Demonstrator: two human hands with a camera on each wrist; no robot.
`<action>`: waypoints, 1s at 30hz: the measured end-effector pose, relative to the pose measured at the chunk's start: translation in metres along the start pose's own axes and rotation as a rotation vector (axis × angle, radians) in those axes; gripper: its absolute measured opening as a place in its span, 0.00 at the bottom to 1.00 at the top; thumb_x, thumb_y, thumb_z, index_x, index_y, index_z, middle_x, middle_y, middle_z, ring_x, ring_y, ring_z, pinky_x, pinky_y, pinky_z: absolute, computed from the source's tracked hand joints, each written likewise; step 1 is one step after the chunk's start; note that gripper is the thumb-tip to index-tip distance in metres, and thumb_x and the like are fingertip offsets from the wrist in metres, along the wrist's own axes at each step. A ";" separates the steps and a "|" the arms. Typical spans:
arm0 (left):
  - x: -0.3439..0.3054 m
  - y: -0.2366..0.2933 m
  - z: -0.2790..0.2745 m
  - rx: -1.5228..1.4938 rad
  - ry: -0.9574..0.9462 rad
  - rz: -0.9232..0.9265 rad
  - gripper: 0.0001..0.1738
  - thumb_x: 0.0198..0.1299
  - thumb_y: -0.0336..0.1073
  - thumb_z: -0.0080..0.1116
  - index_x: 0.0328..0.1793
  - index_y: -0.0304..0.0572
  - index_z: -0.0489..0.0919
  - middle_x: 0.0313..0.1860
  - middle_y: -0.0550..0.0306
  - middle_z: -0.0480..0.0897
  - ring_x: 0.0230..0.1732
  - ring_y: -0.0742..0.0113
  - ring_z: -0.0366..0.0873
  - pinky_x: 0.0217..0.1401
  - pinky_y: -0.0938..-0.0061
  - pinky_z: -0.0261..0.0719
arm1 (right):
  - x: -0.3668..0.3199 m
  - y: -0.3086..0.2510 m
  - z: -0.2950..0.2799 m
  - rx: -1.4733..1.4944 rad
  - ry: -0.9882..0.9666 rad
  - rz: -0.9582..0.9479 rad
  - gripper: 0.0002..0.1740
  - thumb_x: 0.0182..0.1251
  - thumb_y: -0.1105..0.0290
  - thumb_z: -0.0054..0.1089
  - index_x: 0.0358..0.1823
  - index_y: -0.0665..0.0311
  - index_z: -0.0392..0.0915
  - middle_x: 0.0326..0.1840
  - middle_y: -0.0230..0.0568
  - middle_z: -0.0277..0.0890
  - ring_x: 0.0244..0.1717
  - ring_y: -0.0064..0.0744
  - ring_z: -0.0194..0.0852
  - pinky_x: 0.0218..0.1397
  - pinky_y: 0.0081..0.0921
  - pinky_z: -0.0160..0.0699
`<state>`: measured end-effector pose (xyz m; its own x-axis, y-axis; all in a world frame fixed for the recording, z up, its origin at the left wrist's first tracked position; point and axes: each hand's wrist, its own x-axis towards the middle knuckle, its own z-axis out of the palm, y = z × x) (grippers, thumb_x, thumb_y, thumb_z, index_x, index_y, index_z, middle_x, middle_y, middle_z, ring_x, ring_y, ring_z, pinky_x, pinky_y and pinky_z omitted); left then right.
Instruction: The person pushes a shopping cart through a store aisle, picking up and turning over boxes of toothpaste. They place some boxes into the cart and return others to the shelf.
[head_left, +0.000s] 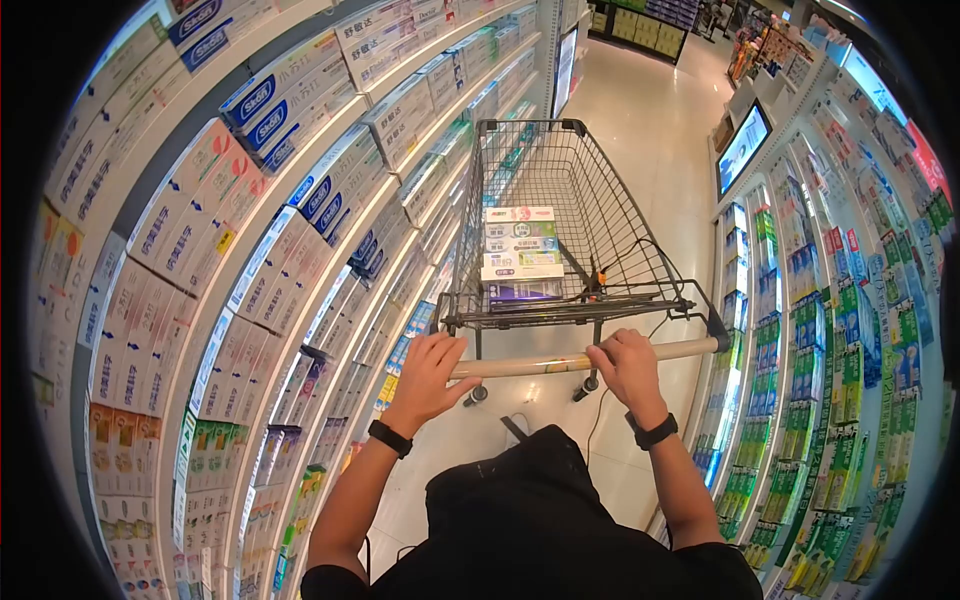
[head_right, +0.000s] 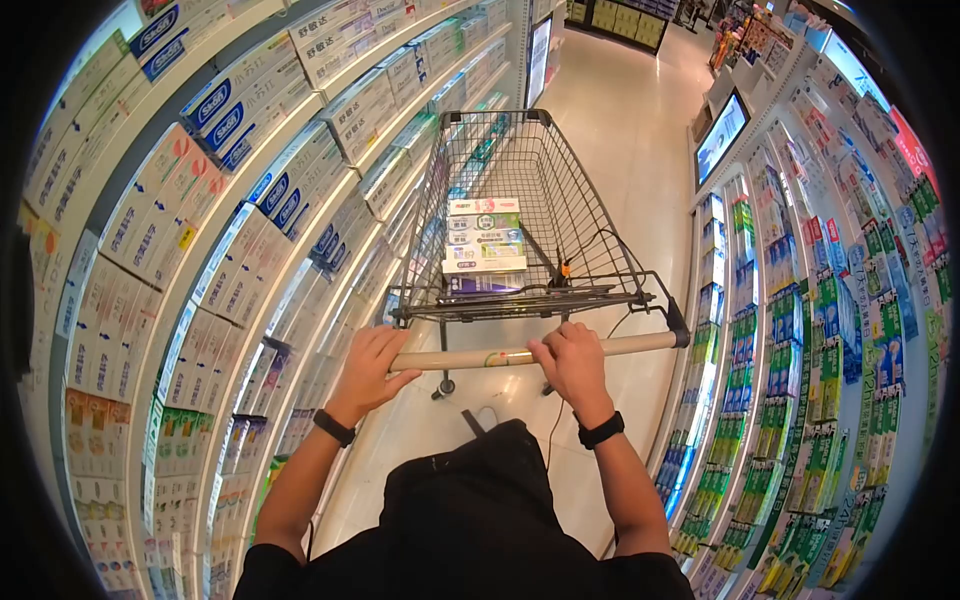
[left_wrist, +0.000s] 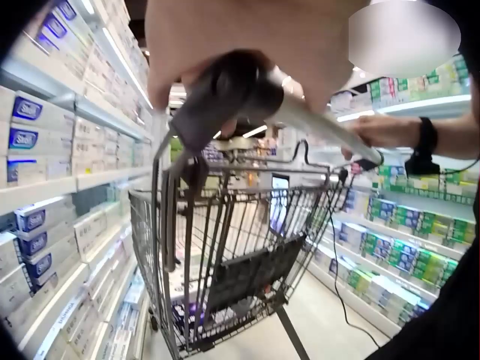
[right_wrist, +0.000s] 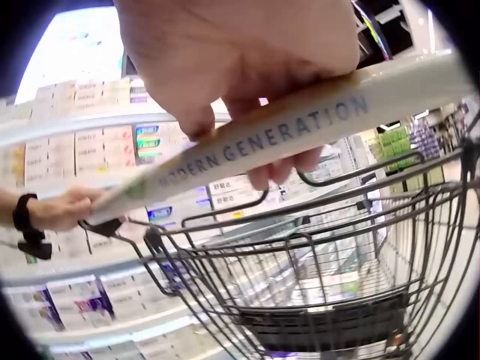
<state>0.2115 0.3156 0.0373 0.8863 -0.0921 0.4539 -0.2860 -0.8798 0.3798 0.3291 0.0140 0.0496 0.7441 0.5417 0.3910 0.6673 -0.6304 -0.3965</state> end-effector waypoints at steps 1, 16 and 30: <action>0.004 -0.007 0.009 0.021 -0.032 0.029 0.35 0.49 0.54 0.68 0.56 0.37 0.75 0.47 0.50 0.78 0.53 0.52 0.73 0.61 0.52 0.65 | 0.000 0.007 0.002 -0.063 -0.064 0.058 0.11 0.59 0.64 0.62 0.25 0.62 0.78 0.24 0.38 0.69 0.31 0.41 0.68 0.39 0.36 0.64; 0.045 -0.050 0.017 -0.204 -0.171 0.176 0.29 0.54 0.49 0.65 0.53 0.33 0.78 0.27 0.54 0.77 0.35 0.58 0.73 0.64 0.52 0.66 | 0.031 0.001 0.032 -0.281 0.269 0.285 0.14 0.58 0.68 0.60 0.17 0.62 0.70 0.19 0.38 0.66 0.26 0.42 0.68 0.44 0.36 0.64; 0.105 -0.042 0.029 -0.512 -0.642 0.513 0.33 0.61 0.53 0.57 0.59 0.30 0.72 0.29 0.47 0.79 0.34 0.52 0.75 0.46 0.62 0.70 | 0.026 0.059 0.016 -0.305 0.422 0.582 0.12 0.60 0.68 0.59 0.21 0.64 0.73 0.21 0.37 0.72 0.26 0.41 0.71 0.58 0.40 0.65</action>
<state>0.3274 0.3296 0.0456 0.5958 -0.7796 0.1931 -0.6832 -0.3656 0.6321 0.3884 -0.0002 0.0232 0.8558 -0.1419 0.4974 0.0894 -0.9066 -0.4125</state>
